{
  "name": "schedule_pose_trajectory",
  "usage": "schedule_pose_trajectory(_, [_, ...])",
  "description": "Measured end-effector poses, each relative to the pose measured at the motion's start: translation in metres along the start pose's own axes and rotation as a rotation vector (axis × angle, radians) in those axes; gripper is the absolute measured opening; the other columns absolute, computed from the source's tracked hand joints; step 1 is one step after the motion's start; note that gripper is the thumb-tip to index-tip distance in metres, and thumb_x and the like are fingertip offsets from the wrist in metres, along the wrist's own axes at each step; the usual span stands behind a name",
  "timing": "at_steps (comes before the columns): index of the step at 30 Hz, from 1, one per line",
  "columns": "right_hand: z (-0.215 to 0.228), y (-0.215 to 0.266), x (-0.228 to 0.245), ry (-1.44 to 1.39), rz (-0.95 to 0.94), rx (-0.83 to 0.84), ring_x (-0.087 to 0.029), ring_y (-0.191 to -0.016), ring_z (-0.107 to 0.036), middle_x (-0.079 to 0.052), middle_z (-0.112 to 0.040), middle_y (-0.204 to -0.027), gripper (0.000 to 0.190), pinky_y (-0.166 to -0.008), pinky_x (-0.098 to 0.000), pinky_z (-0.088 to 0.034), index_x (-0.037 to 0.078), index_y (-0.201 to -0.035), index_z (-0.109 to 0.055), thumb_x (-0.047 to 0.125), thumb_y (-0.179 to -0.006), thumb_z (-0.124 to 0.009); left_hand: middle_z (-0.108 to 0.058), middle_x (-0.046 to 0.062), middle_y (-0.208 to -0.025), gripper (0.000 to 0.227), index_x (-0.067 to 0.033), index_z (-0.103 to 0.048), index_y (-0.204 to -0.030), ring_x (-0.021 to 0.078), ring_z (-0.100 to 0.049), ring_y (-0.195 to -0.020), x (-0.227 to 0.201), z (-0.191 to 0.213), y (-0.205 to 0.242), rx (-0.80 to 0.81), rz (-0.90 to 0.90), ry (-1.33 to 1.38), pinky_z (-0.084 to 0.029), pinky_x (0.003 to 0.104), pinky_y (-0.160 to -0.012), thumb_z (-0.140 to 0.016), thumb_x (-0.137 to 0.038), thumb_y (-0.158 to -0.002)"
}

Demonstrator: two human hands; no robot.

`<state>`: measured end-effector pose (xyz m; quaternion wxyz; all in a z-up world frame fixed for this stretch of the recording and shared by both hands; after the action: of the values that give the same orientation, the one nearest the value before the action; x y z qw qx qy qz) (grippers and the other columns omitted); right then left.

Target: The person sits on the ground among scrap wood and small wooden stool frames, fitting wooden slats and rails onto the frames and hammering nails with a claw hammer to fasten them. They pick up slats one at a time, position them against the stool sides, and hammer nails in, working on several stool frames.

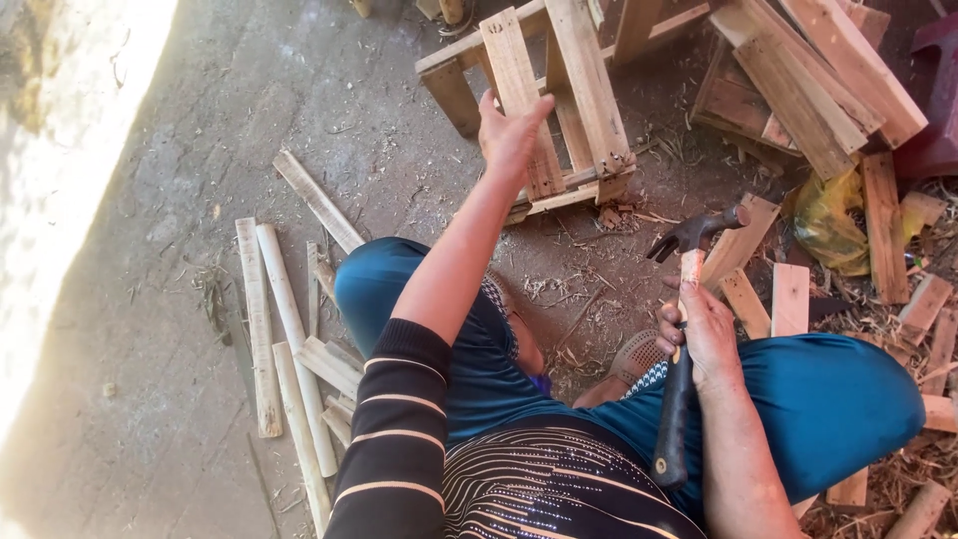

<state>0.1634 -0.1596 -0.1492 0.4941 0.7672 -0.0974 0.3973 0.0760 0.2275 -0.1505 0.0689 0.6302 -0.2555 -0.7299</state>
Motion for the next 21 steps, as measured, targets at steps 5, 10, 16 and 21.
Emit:
schedule_pose_trajectory(5, [0.001,0.0,0.001,-0.025,0.009,0.006,-0.004,-0.049,-0.038,0.001,-0.046,-0.071,0.035,-0.037,-0.0204,-0.031,0.003,-0.135,-0.056,0.026,-0.11,-0.048,-0.059,0.022,-0.141,0.119,-0.0035,-0.022,-0.159,0.0324,-0.063,-0.126,-0.001,-0.004,-0.004,0.0,-0.032,-0.14,-0.046,0.044,-0.114,-0.091,-0.017,-0.064])
schedule_pose_trajectory(10, [0.003,-0.001,-0.002,-0.051,0.003,0.005,-0.004,-0.051,-0.039,0.001,-0.045,-0.071,0.035,-0.037,-0.0203,-0.032,0.002,-0.136,-0.055,0.024,-0.11,-0.046,-0.066,0.014,-0.122,0.085,-0.0103,-0.037,-0.147,0.0266,-0.072,-0.105,-0.003,-0.011,0.001,0.064,0.002,-0.068,-0.062,0.045,-0.097,-0.08,-0.005,-0.074])
schedule_pose_trajectory(16, [0.009,-0.009,-0.006,-0.047,0.022,0.012,-0.005,-0.05,-0.039,-0.001,-0.047,-0.072,0.033,-0.037,-0.0205,-0.031,0.002,-0.133,-0.057,0.024,-0.11,-0.049,-0.058,0.019,-0.117,0.079,-0.0133,-0.031,-0.142,0.0306,-0.068,-0.097,-0.018,-0.007,-0.005,0.008,-0.189,-0.229,-0.063,0.042,-0.078,-0.069,-0.016,-0.073])
schedule_pose_trajectory(21, [0.009,-0.01,-0.007,-0.035,0.009,0.014,-0.006,-0.051,-0.038,-0.001,-0.046,-0.073,0.034,-0.038,-0.0222,-0.031,0.002,-0.134,-0.056,0.024,-0.11,-0.047,-0.055,0.012,-0.128,0.092,-0.0177,-0.029,-0.152,0.0272,-0.065,-0.104,-0.093,-0.026,0.011,-0.035,-0.877,-0.685,-0.066,0.041,-0.081,-0.075,-0.022,-0.072])
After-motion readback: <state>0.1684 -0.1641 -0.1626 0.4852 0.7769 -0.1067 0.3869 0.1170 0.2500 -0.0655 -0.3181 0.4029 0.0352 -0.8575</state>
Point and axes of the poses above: each hand's wrist, its own y-axis away from the middle knuckle, its own z-axis out of the back of the hand, x = y × z, the point moved 10 cm from there along -y, towards the middle knuckle
